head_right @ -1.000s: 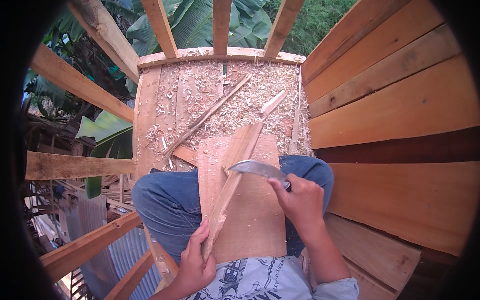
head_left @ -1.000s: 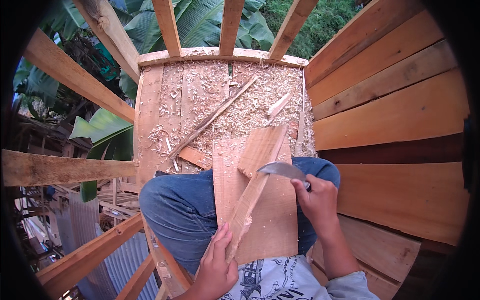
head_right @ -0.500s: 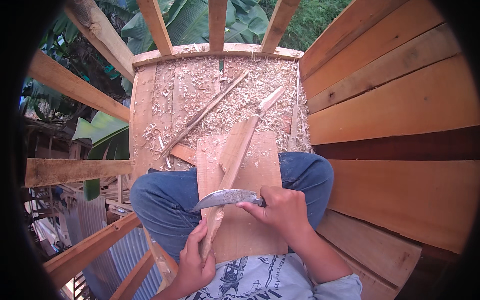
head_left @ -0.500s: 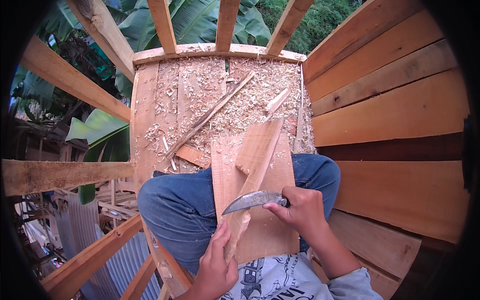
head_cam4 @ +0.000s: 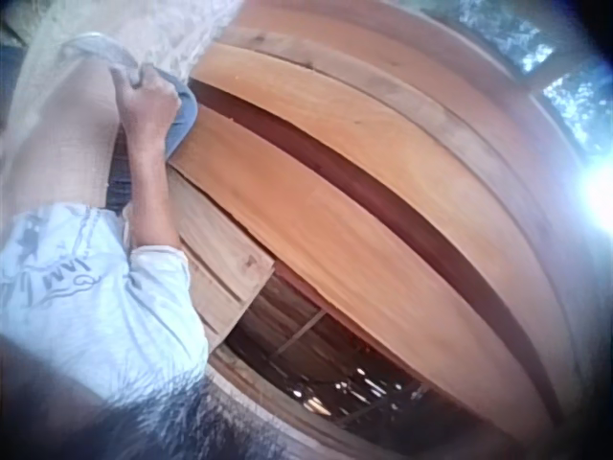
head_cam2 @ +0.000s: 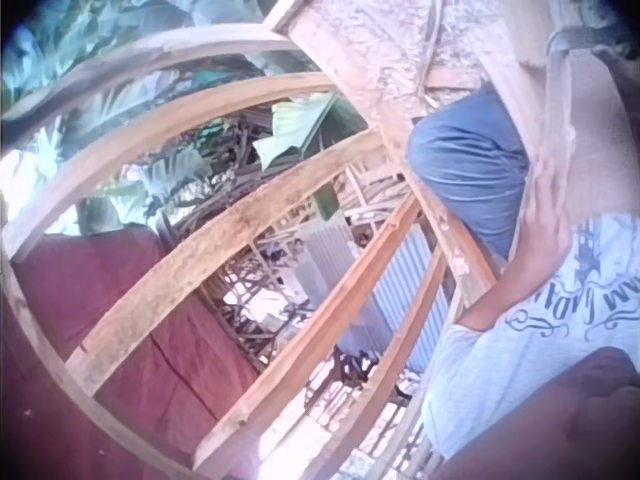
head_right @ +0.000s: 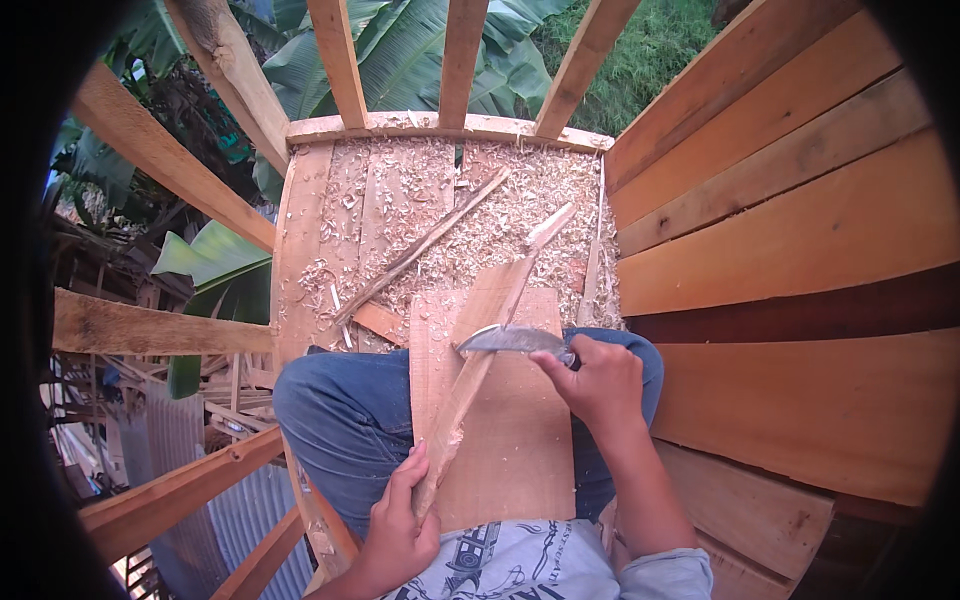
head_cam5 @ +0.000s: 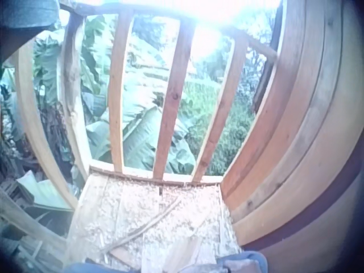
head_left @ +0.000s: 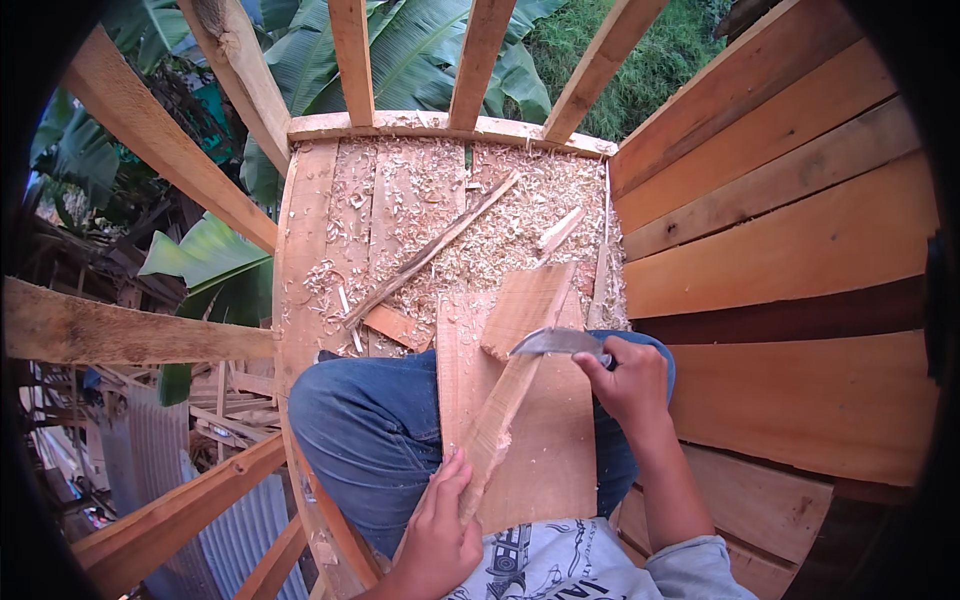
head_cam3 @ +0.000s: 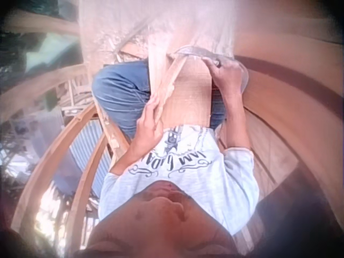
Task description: The person is sitting cross-legged on a wooden platform and carving a piece of wood using a curved knife. They hold the wood with their left hand and use the knife in their right hand to shave off thin layers of wood, creating wood shavings that accumulate on the platform.
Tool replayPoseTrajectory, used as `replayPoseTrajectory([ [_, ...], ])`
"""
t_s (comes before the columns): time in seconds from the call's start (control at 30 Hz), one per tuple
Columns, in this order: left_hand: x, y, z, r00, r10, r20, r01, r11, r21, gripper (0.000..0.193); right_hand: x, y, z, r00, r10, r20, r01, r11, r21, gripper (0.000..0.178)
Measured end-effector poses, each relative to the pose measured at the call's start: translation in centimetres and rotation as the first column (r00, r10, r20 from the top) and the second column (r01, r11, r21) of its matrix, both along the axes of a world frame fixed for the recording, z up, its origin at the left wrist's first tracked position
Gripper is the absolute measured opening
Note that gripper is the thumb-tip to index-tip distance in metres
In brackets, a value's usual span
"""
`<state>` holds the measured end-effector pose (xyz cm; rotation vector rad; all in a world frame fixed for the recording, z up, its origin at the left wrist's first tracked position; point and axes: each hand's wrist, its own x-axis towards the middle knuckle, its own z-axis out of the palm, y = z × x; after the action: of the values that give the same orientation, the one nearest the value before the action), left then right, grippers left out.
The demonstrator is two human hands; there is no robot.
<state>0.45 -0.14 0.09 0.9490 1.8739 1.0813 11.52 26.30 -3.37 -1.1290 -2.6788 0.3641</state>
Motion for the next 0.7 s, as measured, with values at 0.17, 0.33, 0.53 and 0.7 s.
replayPoseTrajectory([
  [0.17,-0.2,-0.5,-0.5,0.998,0.034,-0.051,-0.032,0.999,0.044,0.054,-1.4,-0.6,1.4,0.998,-0.058,0.029,0.061,0.989,-0.137,0.055],
  [0.33,-0.2,-0.1,-0.8,0.999,0.011,-0.043,-0.008,0.998,0.066,0.054,-0.7,-4.1,1.2,0.995,0.097,0.008,-0.095,0.986,-0.138,0.055],
  [0.53,-0.5,-0.4,-0.9,0.999,0.017,-0.051,-0.014,0.998,0.066,0.052,-1.6,0.7,0.2,0.999,-0.039,0.022,0.040,0.997,-0.063,0.054],
  [0.7,-0.5,-0.1,-0.4,0.999,0.039,-0.036,-0.037,0.998,0.057,0.052,-1.7,-3.8,1.8,0.988,0.154,0.002,-0.150,0.962,-0.230,0.046],
])
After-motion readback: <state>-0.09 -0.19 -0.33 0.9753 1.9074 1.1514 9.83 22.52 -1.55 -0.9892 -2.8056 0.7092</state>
